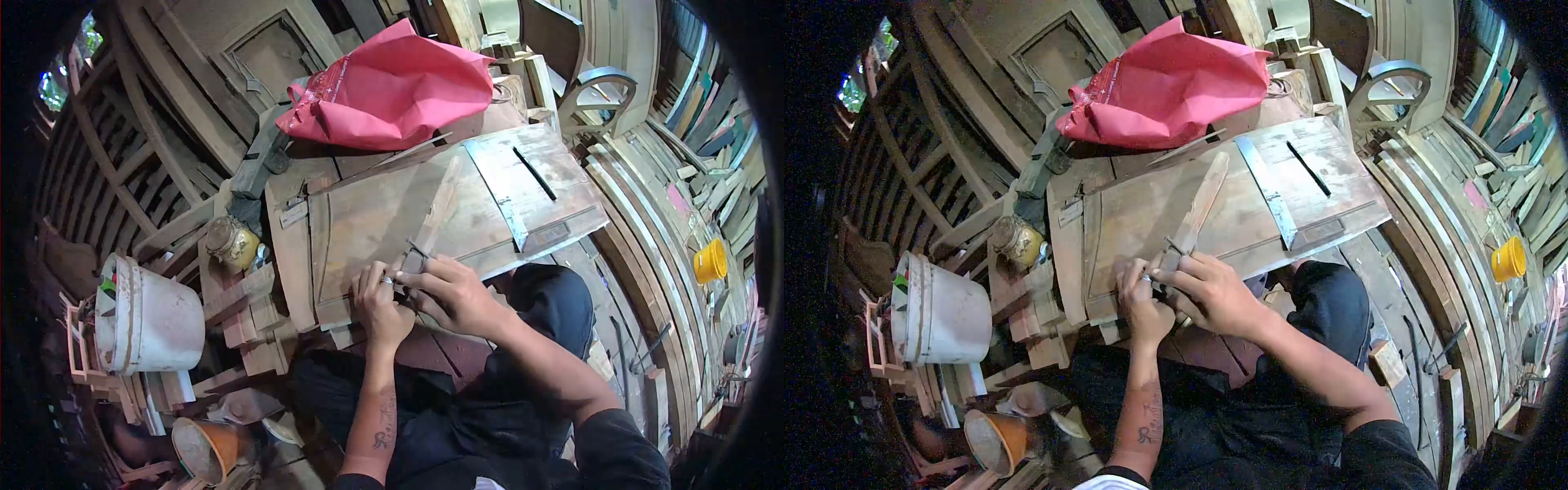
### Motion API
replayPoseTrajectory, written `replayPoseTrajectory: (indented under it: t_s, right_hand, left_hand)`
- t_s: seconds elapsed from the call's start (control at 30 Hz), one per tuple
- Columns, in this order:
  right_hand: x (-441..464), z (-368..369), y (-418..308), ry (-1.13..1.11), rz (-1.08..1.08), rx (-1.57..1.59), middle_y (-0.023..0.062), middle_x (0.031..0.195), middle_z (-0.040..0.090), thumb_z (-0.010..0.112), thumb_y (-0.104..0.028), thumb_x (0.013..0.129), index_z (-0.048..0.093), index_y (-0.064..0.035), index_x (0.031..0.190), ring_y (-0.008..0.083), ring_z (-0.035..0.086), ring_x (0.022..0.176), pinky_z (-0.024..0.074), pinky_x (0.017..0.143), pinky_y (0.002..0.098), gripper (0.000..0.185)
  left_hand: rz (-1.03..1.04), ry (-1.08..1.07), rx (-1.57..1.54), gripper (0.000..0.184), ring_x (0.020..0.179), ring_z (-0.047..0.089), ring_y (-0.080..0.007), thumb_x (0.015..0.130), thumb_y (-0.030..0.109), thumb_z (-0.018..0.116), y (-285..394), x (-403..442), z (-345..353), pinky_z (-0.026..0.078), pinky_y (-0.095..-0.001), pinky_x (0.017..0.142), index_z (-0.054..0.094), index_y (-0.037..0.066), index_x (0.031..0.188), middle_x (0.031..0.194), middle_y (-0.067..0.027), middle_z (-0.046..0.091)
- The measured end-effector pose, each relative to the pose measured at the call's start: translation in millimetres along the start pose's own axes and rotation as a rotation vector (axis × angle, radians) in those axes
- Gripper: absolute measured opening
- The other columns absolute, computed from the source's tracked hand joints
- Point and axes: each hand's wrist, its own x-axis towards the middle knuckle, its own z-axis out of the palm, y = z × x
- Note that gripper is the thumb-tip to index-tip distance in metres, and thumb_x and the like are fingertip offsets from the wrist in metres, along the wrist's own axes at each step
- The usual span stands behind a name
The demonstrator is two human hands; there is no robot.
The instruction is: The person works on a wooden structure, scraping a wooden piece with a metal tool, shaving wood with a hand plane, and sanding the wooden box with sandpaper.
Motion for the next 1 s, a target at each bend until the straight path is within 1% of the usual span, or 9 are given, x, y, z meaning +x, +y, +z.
replayPoseTrajectory:
  t_s: [0.1, 0.2, 0.3, 0.4, 0.47, 0.53, 0.6, 0.8, 1.0]
  right_hand:
    - [4.5, -6.7, 19.4, 0.116, 0.012, -0.032, 0.0177, 0.106, 0.066, 0.074, -0.007, 0.086, 0.07, -0.0042, 0.13, 0.0412, 0.066, 0.098, 0.0546, 0.086, 0.0476, 0.043]
    - [11.7, -16.6, 29.4, 0.158, 0.195, -0.11, 0.0183, 0.109, 0.067, 0.074, -0.005, 0.085, 0.071, -0.0037, 0.127, 0.0416, 0.066, 0.101, 0.0545, 0.089, 0.0474, 0.043]
    - [2.4, 1.1, 17.1, 0.151, 0.032, 0.011, 0.0177, 0.11, 0.066, 0.073, -0.005, 0.085, 0.069, -0.0033, 0.129, 0.0408, 0.065, 0.102, 0.054, 0.088, 0.049, 0.044]
    - [1.7, -2.0, -5.2, -0.019, -0.006, -0.014, 0.0169, 0.107, 0.065, 0.073, -0.005, 0.085, 0.07, -0.0058, 0.13, 0.0412, 0.064, 0.097, 0.0533, 0.086, 0.0497, 0.045]
    - [9.2, -11.2, 4.7, 0.072, -0.031, -0.03, 0.0167, 0.106, 0.066, 0.074, -0.007, 0.085, 0.07, -0.0058, 0.13, 0.04, 0.065, 0.098, 0.0534, 0.085, 0.0482, 0.045]
    - [15.1, -12.5, 22.8, 0.167, 0.126, -0.034, 0.0182, 0.109, 0.069, 0.074, -0.006, 0.088, 0.071, -0.0035, 0.128, 0.0418, 0.068, 0.105, 0.0556, 0.088, 0.0481, 0.04]
    - [16.1, -13.4, 27.0, 0.23, 0.119, -0.083, 0.0186, 0.109, 0.069, 0.073, -0.006, 0.089, 0.071, -0.0029, 0.127, 0.043, 0.067, 0.103, 0.0563, 0.089, 0.0483, 0.038]
    - [0.1, -2.6, -1.9, -0.033, -0.009, -0.038, 0.0159, 0.104, 0.065, 0.073, -0.007, 0.086, 0.07, -0.0047, 0.131, 0.04, 0.064, 0.098, 0.0535, 0.089, 0.0472, 0.045]
    - [7.3, -18.2, 28.5, 0.134, 0.203, -0.079, 0.0186, 0.113, 0.068, 0.07, -0.003, 0.089, 0.069, -0.0051, 0.135, 0.0414, 0.067, 0.108, 0.0555, 0.09, 0.0487, 0.045]
  left_hand:
    - [-0.017, -0.002, -0.003, 0.047, 0.093, 0.06, -0.0337, 0.077, 0.024, 0.081, 4.3, 0.5, 0.9, 0.044, -0.0442, 0.085, 0.077, 0.008, 0.122, 0.093, -0.01, 0.059]
    - [-0.02, 0.03, -0.011, 0.046, 0.093, 0.061, -0.0336, 0.076, 0.025, 0.083, 10.4, 5.2, -0.3, 0.044, -0.0447, 0.084, 0.077, 0.008, 0.119, 0.094, -0.0096, 0.059]
    - [-0.03, -0.01, -0.008, 0.044, 0.095, 0.06, -0.0342, 0.074, 0.02, 0.081, 5.5, 2.3, 0.7, 0.044, -0.0462, 0.085, 0.076, 0.008, 0.116, 0.095, -0.0103, 0.059]
    - [-0.001, 0.011, -0.002, 0.047, 0.095, 0.06, -0.0341, 0.074, 0.019, 0.079, -4.9, -2.2, 4.2, 0.044, -0.0467, 0.085, 0.076, 0.008, 0.119, 0.095, -0.0102, 0.059]
    - [0.011, 0.012, -0.015, 0.046, 0.094, 0.06, -0.0335, 0.075, 0.019, 0.079, -1.0, -2.2, 2.2, 0.044, -0.0464, 0.085, 0.076, 0.008, 0.12, 0.095, -0.0097, 0.059]
    - [-0.013, 0.015, -0.014, 0.046, 0.094, 0.061, -0.0329, 0.076, 0.021, 0.081, 7.0, 3.3, 0.5, 0.045, -0.0461, 0.085, 0.076, 0.008, 0.12, 0.095, -0.0095, 0.059]
    - [-0.049, 0.002, -0.02, 0.046, 0.094, 0.061, -0.0325, 0.076, 0.022, 0.082, 12.2, 4.7, -1.3, 0.045, -0.046, 0.086, 0.076, 0.008, 0.119, 0.094, -0.0096, 0.059]
    - [-0.008, -0.011, -0.008, 0.047, 0.095, 0.061, -0.0336, 0.072, 0.015, 0.078, -5.5, -3.5, 4.6, 0.045, -0.0464, 0.086, 0.076, 0.008, 0.119, 0.095, -0.0093, 0.06]
    - [-0.028, 0.017, -0.023, 0.046, 0.094, 0.061, -0.0329, 0.075, 0.025, 0.084, 9.1, 4.0, 0.9, 0.045, -0.0464, 0.085, 0.076, 0.009, 0.117, 0.096, -0.0095, 0.061]
